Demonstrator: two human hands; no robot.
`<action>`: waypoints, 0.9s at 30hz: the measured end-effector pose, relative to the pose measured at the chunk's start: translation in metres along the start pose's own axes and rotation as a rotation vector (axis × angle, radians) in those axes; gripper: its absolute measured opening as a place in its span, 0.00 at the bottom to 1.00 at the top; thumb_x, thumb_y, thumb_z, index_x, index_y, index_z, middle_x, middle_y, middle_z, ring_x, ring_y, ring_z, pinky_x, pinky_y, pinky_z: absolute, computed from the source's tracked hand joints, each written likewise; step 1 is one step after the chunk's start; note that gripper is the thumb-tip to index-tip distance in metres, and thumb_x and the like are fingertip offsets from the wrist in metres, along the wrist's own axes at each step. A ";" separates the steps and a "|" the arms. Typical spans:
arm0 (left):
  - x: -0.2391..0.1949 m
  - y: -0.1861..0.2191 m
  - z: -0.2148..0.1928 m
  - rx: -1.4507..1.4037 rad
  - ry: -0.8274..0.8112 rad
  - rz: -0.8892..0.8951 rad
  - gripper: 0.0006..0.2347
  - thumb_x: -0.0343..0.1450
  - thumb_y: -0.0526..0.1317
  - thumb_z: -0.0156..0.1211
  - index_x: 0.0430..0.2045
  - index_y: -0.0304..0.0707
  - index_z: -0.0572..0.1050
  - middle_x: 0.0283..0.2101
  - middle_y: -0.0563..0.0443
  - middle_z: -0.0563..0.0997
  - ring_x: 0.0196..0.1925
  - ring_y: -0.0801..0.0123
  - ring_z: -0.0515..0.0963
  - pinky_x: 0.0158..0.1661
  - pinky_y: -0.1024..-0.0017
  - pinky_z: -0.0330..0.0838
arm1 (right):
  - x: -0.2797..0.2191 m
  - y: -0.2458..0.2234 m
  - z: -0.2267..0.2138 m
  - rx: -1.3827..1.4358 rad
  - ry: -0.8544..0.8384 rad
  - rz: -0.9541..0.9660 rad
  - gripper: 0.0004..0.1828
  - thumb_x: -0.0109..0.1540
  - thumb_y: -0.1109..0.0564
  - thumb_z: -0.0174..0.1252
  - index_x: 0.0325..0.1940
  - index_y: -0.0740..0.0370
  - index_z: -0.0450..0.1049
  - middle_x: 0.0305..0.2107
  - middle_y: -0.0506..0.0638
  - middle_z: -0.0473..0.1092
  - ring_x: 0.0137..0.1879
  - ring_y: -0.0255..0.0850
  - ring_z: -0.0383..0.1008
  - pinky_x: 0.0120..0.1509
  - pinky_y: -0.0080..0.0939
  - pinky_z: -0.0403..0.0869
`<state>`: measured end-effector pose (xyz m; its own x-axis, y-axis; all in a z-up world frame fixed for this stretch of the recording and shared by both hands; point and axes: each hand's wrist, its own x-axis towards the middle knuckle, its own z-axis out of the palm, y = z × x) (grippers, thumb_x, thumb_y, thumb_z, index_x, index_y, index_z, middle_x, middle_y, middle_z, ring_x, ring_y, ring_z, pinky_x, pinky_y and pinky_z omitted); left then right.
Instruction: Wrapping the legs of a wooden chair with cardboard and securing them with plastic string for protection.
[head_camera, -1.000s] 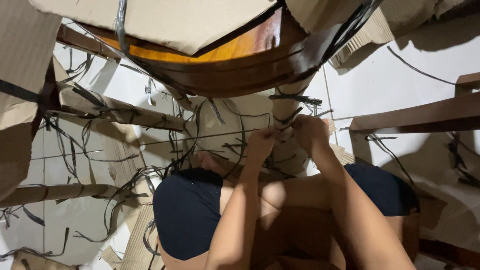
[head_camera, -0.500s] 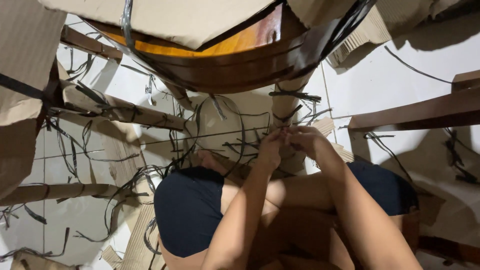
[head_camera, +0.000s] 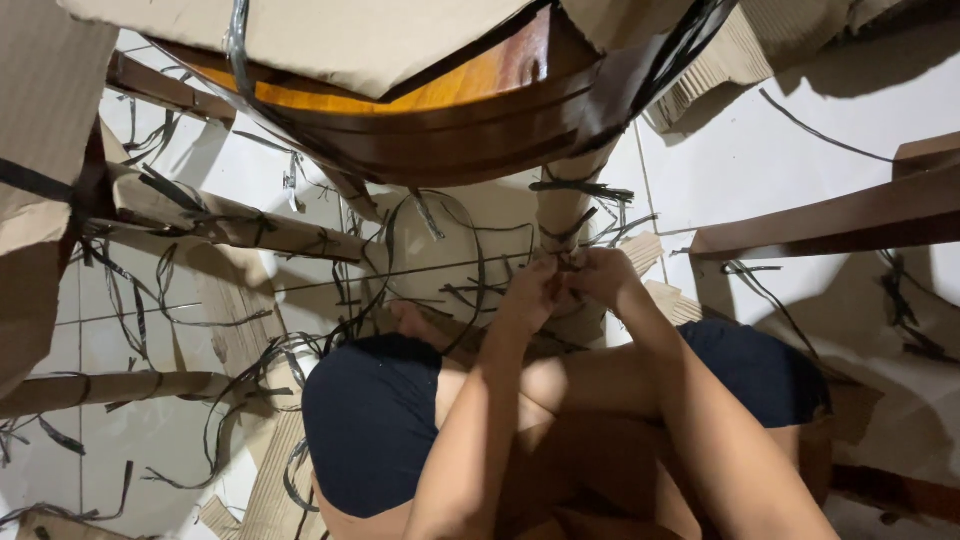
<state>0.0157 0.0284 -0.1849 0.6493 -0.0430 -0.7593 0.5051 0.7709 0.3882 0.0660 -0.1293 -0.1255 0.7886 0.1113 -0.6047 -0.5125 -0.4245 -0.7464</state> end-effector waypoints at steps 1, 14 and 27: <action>-0.018 0.009 0.010 0.070 -0.025 0.025 0.11 0.72 0.33 0.63 0.48 0.39 0.79 0.45 0.39 0.79 0.47 0.51 0.80 0.46 0.53 0.76 | 0.000 -0.004 0.000 -0.221 -0.003 -0.048 0.23 0.49 0.45 0.77 0.43 0.57 0.81 0.30 0.54 0.78 0.38 0.49 0.79 0.45 0.48 0.77; -0.067 0.027 0.032 0.929 0.113 0.597 0.12 0.71 0.50 0.67 0.23 0.44 0.77 0.21 0.54 0.73 0.27 0.71 0.71 0.34 0.62 0.70 | -0.061 -0.050 -0.010 -0.747 0.245 -0.521 0.10 0.66 0.50 0.57 0.44 0.39 0.84 0.45 0.51 0.75 0.52 0.53 0.76 0.54 0.47 0.75; -0.080 0.030 0.040 0.841 0.165 0.483 0.10 0.73 0.41 0.65 0.42 0.35 0.81 0.37 0.41 0.83 0.44 0.56 0.83 0.44 0.56 0.77 | -0.034 -0.025 0.012 -0.611 0.190 -0.504 0.08 0.63 0.46 0.61 0.46 0.44 0.75 0.48 0.46 0.65 0.61 0.48 0.67 0.68 0.64 0.61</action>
<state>0.0014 0.0298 -0.0916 0.8373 0.2958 -0.4598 0.4878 -0.0245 0.8726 0.0479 -0.1116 -0.0895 0.9473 0.2892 -0.1378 0.1525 -0.7854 -0.6000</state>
